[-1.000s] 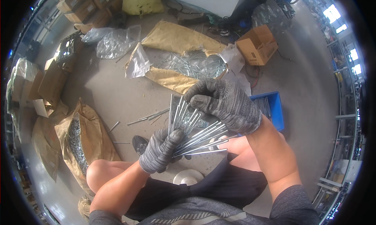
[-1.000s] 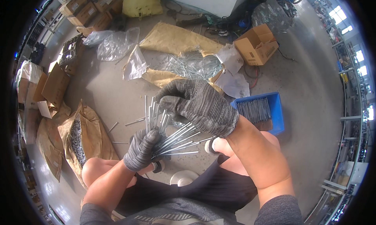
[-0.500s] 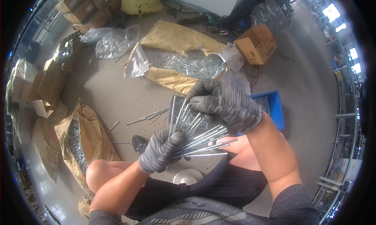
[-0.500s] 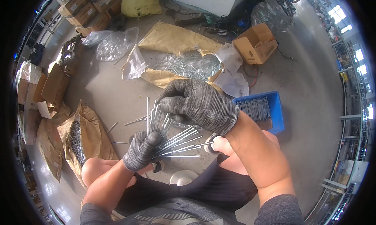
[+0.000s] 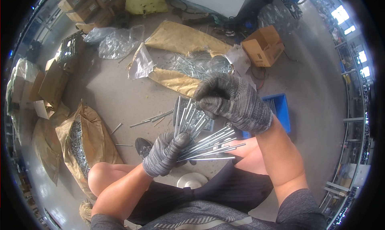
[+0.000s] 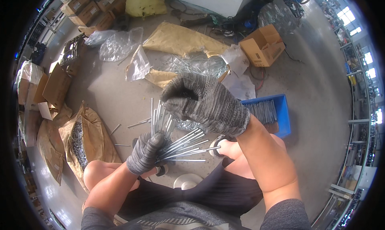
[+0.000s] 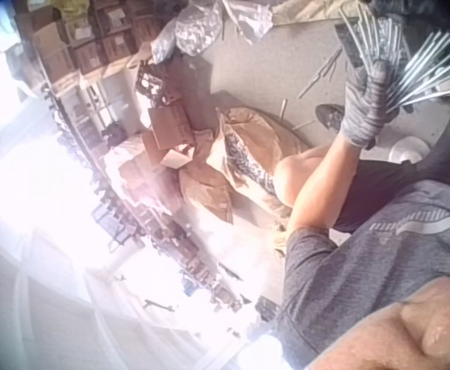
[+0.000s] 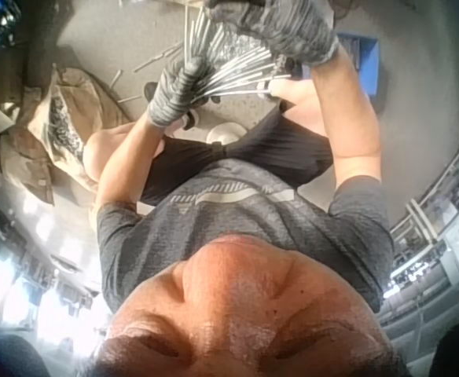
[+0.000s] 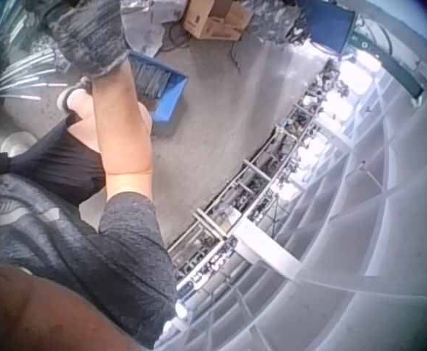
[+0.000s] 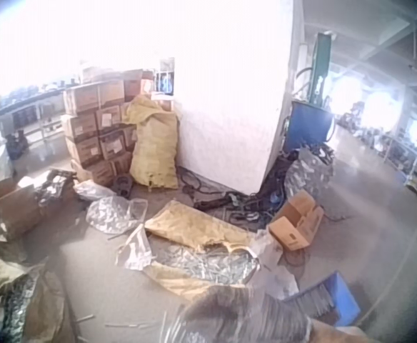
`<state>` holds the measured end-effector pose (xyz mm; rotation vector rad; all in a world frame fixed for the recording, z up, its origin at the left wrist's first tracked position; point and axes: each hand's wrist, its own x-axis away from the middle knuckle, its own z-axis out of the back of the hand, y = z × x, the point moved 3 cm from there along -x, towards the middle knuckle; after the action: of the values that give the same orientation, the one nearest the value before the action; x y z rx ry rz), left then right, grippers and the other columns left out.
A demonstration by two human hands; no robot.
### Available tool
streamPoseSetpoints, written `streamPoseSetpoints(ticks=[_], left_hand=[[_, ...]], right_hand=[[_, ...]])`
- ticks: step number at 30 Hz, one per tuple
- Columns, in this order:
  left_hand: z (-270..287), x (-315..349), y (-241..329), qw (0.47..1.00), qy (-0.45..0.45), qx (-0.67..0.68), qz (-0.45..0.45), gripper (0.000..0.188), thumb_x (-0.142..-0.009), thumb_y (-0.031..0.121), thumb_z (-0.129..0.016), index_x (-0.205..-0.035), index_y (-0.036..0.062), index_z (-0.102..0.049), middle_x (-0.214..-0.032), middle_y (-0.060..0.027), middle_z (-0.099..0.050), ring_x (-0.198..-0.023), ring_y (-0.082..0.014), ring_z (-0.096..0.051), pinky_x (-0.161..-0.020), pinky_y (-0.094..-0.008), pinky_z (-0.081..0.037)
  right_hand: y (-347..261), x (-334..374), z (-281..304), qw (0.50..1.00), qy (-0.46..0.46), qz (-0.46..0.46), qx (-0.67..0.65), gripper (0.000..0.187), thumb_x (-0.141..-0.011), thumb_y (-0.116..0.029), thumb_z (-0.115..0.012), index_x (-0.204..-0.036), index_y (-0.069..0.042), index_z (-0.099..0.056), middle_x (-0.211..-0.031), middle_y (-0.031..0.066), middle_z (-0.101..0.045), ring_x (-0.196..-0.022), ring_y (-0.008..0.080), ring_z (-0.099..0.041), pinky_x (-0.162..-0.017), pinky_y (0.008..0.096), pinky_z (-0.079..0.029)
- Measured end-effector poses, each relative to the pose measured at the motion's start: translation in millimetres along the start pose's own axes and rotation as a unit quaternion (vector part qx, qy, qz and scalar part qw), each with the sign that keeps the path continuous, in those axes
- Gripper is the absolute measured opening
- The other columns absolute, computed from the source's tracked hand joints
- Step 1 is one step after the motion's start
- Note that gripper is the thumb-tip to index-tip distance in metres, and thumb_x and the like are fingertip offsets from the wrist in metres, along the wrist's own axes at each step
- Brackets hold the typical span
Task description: The worker is sorting and organizing a bundle of long metal rods/spikes into a blue plastic bin in an industrial setting.
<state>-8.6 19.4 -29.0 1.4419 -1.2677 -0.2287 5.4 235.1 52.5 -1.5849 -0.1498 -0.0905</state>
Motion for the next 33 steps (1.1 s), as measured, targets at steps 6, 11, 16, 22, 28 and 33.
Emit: streamPoseSetpoints(ticks=[6,11,16,22,28,33], left_hand=[[0,1,6,0.999,0.022,-0.025,-0.012,0.065,-0.088,0.067,-0.060,-0.099,0.0033,-0.067,-0.076,-0.0049,-0.066,-0.063,-0.0120,-0.061,-0.053,-0.0256,-0.045],[0,0,4,0.999,-0.005,-0.043,0.005,0.061,-0.092,0.063,-0.059,-0.101,0.0034,-0.067,-0.077,-0.0047,-0.066,-0.064,-0.0118,-0.061,-0.055,-0.0257,-0.046],[-1,-1,-3,1.000,-0.004,-0.028,-0.001,0.060,-0.092,0.062,-0.060,-0.101,0.0030,-0.067,-0.078,-0.0047,-0.067,-0.065,-0.0121,-0.062,-0.056,-0.0260,-0.047],[-3,1,-1,0.999,0.006,-0.048,-0.018,0.055,-0.099,0.054,-0.053,-0.095,0.0031,-0.073,-0.068,-0.0014,-0.064,-0.062,-0.0082,-0.056,-0.055,-0.0252,-0.043],[-2,1,-2,0.999,-0.002,-0.053,-0.010,0.056,-0.099,0.055,-0.053,-0.094,0.0032,-0.073,-0.066,-0.0012,-0.062,-0.061,-0.0080,-0.056,-0.054,-0.0254,-0.043],[-2,2,-2,0.998,-0.001,-0.055,-0.013,0.057,-0.098,0.057,-0.054,-0.096,0.0029,-0.072,-0.066,-0.0013,-0.062,-0.061,-0.0081,-0.055,-0.054,-0.0257,-0.043]], right_hand=[[-4,3,2,0.998,0.001,0.008,0.064,0.021,-0.089,-0.008,-0.074,-0.109,-0.003,-0.069,-0.099,0.0039,-0.070,-0.092,0.0100,-0.064,-0.083,0.0265,-0.054],[1,1,3,0.998,-0.008,-0.006,0.058,0.020,-0.090,-0.011,-0.073,-0.106,-0.002,-0.068,-0.096,0.0039,-0.069,-0.089,0.0098,-0.063,-0.080,0.0264,-0.053],[5,1,4,0.997,0.011,0.019,0.078,0.021,-0.089,-0.014,-0.074,-0.104,-0.003,-0.065,-0.092,0.0009,-0.065,-0.083,0.0088,-0.059,-0.075,0.0258,-0.052],[-6,6,2,0.994,-0.008,-0.094,-0.061,0.023,-0.090,-0.014,-0.074,-0.108,-0.004,-0.064,-0.092,-0.0008,-0.063,-0.080,0.0052,-0.058,-0.068,0.0209,-0.050],[-1,4,2,0.995,-0.005,-0.079,-0.068,0.022,-0.090,-0.012,-0.074,-0.108,-0.004,-0.068,-0.092,-0.0011,-0.065,-0.077,0.0037,-0.059,-0.062,0.0184,-0.049],[-2,3,2,0.991,-0.026,-0.115,-0.070,0.021,-0.089,-0.014,-0.075,-0.106,-0.003,-0.069,-0.087,-0.0018,-0.066,-0.073,0.0039,-0.059,-0.060,0.0186,-0.048]])
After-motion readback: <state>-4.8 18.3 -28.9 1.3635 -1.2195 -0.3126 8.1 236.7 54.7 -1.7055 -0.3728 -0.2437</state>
